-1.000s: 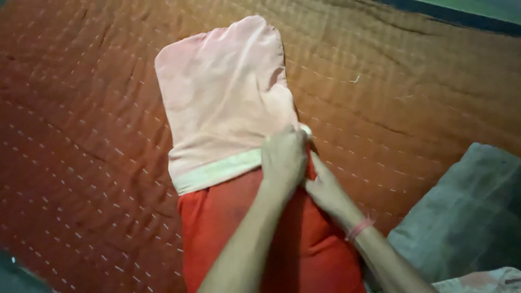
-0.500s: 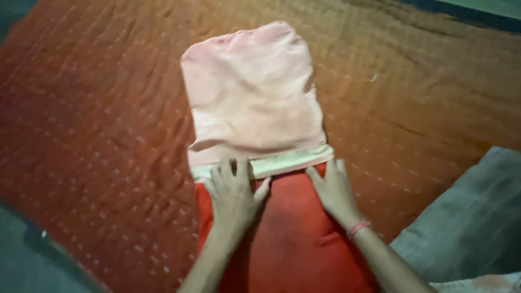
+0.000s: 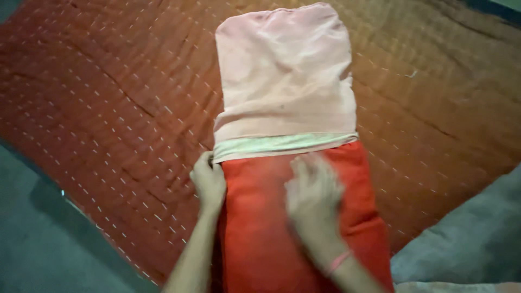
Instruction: The person places a red pillow on a bed, then pulls a light pink pillowcase over it, smoothing and tucking the edges. The person repeats the process with a second pillow and a patterned pillowcase, finishing by placing both covered pillows at the head of the bed.
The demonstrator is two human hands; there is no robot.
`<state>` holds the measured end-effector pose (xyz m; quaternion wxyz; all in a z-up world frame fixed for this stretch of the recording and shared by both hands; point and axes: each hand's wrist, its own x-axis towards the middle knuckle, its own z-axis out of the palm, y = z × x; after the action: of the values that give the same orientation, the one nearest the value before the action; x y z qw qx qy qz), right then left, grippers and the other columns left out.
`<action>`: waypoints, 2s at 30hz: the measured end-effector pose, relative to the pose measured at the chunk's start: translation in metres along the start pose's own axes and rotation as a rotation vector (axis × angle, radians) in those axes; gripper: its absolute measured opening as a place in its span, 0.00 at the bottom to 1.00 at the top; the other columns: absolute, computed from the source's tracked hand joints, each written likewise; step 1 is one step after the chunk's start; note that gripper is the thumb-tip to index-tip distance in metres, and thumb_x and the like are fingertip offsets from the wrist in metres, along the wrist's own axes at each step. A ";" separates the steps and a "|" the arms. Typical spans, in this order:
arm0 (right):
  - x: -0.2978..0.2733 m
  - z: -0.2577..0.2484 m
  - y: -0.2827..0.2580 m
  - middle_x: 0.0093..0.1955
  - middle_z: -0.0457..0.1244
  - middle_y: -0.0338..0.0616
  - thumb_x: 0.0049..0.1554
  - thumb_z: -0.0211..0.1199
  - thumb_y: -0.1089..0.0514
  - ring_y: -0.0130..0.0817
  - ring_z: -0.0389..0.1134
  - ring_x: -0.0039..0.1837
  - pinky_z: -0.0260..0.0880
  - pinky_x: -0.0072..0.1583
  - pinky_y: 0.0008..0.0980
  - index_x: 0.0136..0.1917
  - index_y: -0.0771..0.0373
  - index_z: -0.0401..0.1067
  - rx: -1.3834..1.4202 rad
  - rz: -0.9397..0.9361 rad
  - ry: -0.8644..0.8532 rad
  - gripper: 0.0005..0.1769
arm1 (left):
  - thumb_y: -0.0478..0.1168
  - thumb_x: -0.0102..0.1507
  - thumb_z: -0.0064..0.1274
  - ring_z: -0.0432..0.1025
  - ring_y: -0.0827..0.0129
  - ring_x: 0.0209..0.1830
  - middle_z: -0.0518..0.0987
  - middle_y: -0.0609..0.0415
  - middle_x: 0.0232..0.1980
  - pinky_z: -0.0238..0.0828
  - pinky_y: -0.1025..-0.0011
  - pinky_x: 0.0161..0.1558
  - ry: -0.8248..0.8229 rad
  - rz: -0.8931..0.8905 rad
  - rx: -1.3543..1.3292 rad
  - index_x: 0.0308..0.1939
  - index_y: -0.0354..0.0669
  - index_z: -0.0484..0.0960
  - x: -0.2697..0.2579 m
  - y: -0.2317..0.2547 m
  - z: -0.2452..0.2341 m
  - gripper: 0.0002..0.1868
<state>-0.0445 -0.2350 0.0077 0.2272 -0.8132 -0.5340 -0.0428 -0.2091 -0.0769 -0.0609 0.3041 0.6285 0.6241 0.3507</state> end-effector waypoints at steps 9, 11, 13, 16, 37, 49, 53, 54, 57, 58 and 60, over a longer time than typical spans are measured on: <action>-0.068 0.017 -0.116 0.85 0.42 0.57 0.40 0.68 0.44 0.56 0.38 0.84 0.38 0.72 0.67 0.77 0.65 0.53 -0.201 -0.244 -0.463 0.57 | 0.28 0.62 0.45 0.72 0.37 0.38 0.75 0.33 0.36 0.68 0.52 0.40 -0.134 0.237 0.032 0.38 0.32 0.75 -0.032 -0.012 -0.024 0.04; -0.063 0.017 -0.111 0.85 0.40 0.58 0.39 0.68 0.44 0.56 0.36 0.84 0.36 0.73 0.69 0.80 0.66 0.51 -0.136 -0.193 -0.507 0.61 | 0.27 0.62 0.43 0.71 0.38 0.39 0.75 0.35 0.37 0.68 0.51 0.40 -0.156 0.312 0.045 0.38 0.33 0.73 -0.039 -0.015 -0.032 0.03; -0.055 0.017 -0.114 0.85 0.40 0.57 0.38 0.68 0.45 0.56 0.35 0.84 0.36 0.72 0.69 0.80 0.65 0.51 -0.095 -0.185 -0.525 0.61 | 0.29 0.62 0.45 0.71 0.38 0.39 0.74 0.35 0.37 0.68 0.51 0.39 -0.186 0.305 0.101 0.37 0.34 0.73 -0.050 -0.015 -0.046 0.01; -0.050 0.019 -0.116 0.81 0.45 0.54 0.46 0.65 0.47 0.54 0.39 0.82 0.38 0.72 0.66 0.77 0.64 0.54 -0.094 -0.182 -0.385 0.50 | 0.30 0.61 0.46 0.71 0.37 0.38 0.74 0.35 0.36 0.68 0.50 0.38 -0.195 0.247 0.109 0.37 0.35 0.74 -0.083 -0.010 -0.060 0.02; 0.012 -0.020 0.088 0.72 0.56 0.59 0.46 0.75 0.36 0.57 0.58 0.71 0.58 0.67 0.52 0.73 0.67 0.56 0.200 0.392 -0.168 0.53 | 0.37 0.59 0.51 0.70 0.56 0.44 0.73 0.50 0.42 0.67 0.60 0.42 -0.288 0.953 0.412 0.43 0.44 0.77 -0.048 0.141 0.087 0.09; 0.002 -0.006 0.115 0.67 0.65 0.51 0.48 0.72 0.59 0.43 0.66 0.68 0.65 0.66 0.40 0.69 0.64 0.64 0.891 0.468 -0.188 0.37 | 0.33 0.55 0.52 0.72 0.47 0.36 0.75 0.44 0.34 0.67 0.52 0.37 -0.407 0.798 0.190 0.24 0.38 0.78 -0.071 0.180 0.161 0.05; -0.027 0.030 0.127 0.64 0.64 0.52 0.51 0.66 0.59 0.46 0.66 0.66 0.68 0.64 0.41 0.69 0.64 0.60 1.079 0.363 -0.068 0.34 | 0.32 0.49 0.52 0.72 0.43 0.37 0.75 0.43 0.33 0.66 0.50 0.38 -0.480 0.790 0.028 0.23 0.38 0.78 -0.085 0.195 0.146 0.01; -0.033 0.041 0.132 0.64 0.65 0.52 0.54 0.65 0.58 0.46 0.66 0.65 0.68 0.63 0.41 0.66 0.63 0.62 0.901 0.321 -0.139 0.28 | 0.32 0.50 0.53 0.72 0.44 0.37 0.75 0.43 0.33 0.66 0.50 0.37 -0.503 0.783 0.045 0.23 0.38 0.78 -0.092 0.198 0.140 0.01; -0.040 0.061 0.147 0.60 0.64 0.55 0.55 0.65 0.55 0.49 0.66 0.61 0.68 0.61 0.44 0.59 0.63 0.66 0.542 0.200 -0.238 0.21 | 0.33 0.53 0.55 0.72 0.45 0.36 0.75 0.42 0.33 0.66 0.50 0.37 -0.569 0.747 0.055 0.25 0.37 0.79 -0.113 0.201 0.118 0.02; -0.041 0.062 0.150 0.57 0.63 0.57 0.51 0.67 0.53 0.51 0.65 0.59 0.68 0.58 0.45 0.58 0.64 0.64 0.540 0.174 -0.208 0.24 | 0.33 0.53 0.55 0.72 0.45 0.35 0.75 0.42 0.33 0.66 0.50 0.37 -0.593 0.718 0.033 0.27 0.37 0.80 -0.121 0.198 0.108 0.02; -0.039 0.061 0.148 0.56 0.62 0.58 0.51 0.67 0.51 0.53 0.65 0.58 0.68 0.57 0.46 0.58 0.65 0.62 0.545 0.286 -0.266 0.27 | 0.34 0.56 0.54 0.72 0.45 0.36 0.75 0.42 0.35 0.67 0.51 0.37 -0.640 0.676 -0.018 0.32 0.38 0.81 -0.128 0.191 0.093 0.03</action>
<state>0.0597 -0.2916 -0.1068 0.3683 -0.7876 -0.4314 0.2404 -0.0206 -0.2064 0.0351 0.3552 0.8707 0.2560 0.2240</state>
